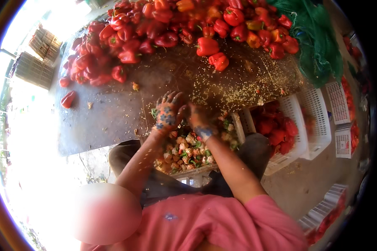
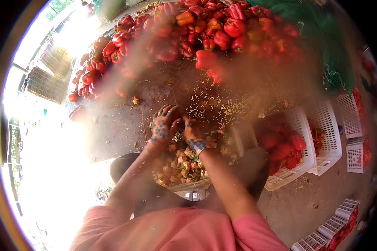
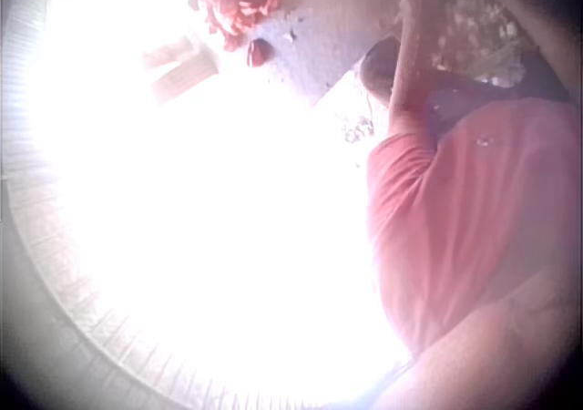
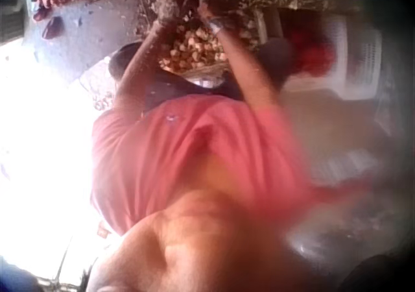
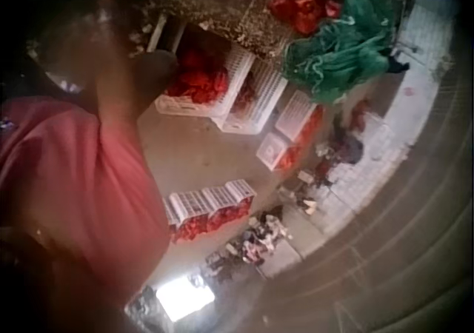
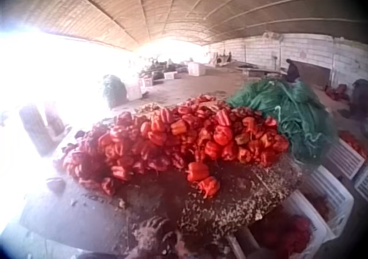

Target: The person repeatedly picks red bell peppers from a pile on a table, removes the stems and seeds by hand, and places the cleaned peppers into a white basket. The process continues throughout the clip with a steady accumulation of prepared peppers.

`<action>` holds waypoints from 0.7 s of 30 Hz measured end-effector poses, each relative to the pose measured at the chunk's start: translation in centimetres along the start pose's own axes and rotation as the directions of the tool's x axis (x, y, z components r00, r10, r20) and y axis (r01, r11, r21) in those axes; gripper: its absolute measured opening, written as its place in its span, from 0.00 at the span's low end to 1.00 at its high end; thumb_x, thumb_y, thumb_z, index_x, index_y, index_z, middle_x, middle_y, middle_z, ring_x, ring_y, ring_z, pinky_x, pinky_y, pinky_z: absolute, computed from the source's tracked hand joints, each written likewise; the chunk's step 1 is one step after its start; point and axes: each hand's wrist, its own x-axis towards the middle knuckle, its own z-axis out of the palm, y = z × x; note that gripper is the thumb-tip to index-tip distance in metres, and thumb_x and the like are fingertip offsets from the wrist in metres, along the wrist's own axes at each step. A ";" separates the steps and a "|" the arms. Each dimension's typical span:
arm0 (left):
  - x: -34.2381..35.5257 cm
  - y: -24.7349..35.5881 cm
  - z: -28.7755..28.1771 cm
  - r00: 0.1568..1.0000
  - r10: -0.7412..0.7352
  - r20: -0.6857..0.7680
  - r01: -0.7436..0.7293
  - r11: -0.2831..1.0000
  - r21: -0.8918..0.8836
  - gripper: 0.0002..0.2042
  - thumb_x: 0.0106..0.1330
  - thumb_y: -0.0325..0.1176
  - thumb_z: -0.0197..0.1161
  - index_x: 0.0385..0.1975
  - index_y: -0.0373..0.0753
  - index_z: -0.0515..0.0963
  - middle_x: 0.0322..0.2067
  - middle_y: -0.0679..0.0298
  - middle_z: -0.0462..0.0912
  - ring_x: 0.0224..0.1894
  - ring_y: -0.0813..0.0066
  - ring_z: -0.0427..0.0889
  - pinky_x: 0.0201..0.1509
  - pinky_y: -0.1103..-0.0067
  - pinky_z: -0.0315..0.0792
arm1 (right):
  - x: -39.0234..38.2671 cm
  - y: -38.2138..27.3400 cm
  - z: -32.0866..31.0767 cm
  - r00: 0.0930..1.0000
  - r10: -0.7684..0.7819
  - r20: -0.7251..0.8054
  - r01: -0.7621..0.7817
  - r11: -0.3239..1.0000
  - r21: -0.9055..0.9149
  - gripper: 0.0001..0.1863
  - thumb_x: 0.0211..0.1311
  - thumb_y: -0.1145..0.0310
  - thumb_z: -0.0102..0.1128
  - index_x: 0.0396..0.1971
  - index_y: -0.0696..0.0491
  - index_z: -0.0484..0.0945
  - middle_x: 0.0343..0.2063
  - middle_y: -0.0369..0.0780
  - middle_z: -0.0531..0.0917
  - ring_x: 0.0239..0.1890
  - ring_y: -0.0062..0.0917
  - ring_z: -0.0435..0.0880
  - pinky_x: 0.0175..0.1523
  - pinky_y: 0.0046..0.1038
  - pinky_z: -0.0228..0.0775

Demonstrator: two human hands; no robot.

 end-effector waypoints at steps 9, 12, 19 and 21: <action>6.8 -3.5 4.5 0.751 -0.638 0.173 0.624 0.770 0.133 0.23 0.69 0.49 0.42 0.29 0.42 0.83 0.30 0.55 0.83 0.35 0.56 0.82 0.39 0.64 0.72 | 2.6 -2.5 -1.9 0.989 0.145 0.034 -0.136 0.973 -0.186 0.16 0.56 0.57 0.56 0.36 0.55 0.75 0.30 0.49 0.81 0.37 0.45 0.81 0.40 0.42 0.73; 9.7 -0.8 4.4 0.766 -0.630 0.133 0.622 0.777 0.097 0.26 0.69 0.51 0.40 0.25 0.44 0.84 0.24 0.56 0.83 0.32 0.54 0.83 0.40 0.63 0.73 | 4.5 4.1 2.5 0.966 0.250 -0.069 -0.234 0.955 0.181 0.17 0.57 0.57 0.55 0.39 0.55 0.73 0.33 0.51 0.82 0.37 0.47 0.81 0.41 0.43 0.73; 11.6 -5.1 6.7 0.900 -0.434 0.046 0.403 0.866 0.296 0.23 0.68 0.52 0.44 0.27 0.46 0.84 0.24 0.57 0.83 0.30 0.53 0.83 0.35 0.61 0.75 | 1.7 0.5 -1.2 0.989 0.150 -0.006 -0.148 0.982 0.120 0.19 0.62 0.59 0.51 0.49 0.54 0.72 0.29 0.43 0.82 0.30 0.33 0.82 0.32 0.30 0.73; 11.1 -5.4 7.2 0.908 -0.419 -0.014 0.417 0.899 0.129 0.23 0.68 0.51 0.45 0.26 0.43 0.84 0.23 0.56 0.82 0.29 0.52 0.82 0.35 0.62 0.73 | 2.3 1.1 -1.9 0.956 0.253 0.145 -0.292 0.851 0.437 0.13 0.64 0.63 0.52 0.43 0.54 0.73 0.26 0.37 0.78 0.25 0.23 0.76 0.28 0.25 0.69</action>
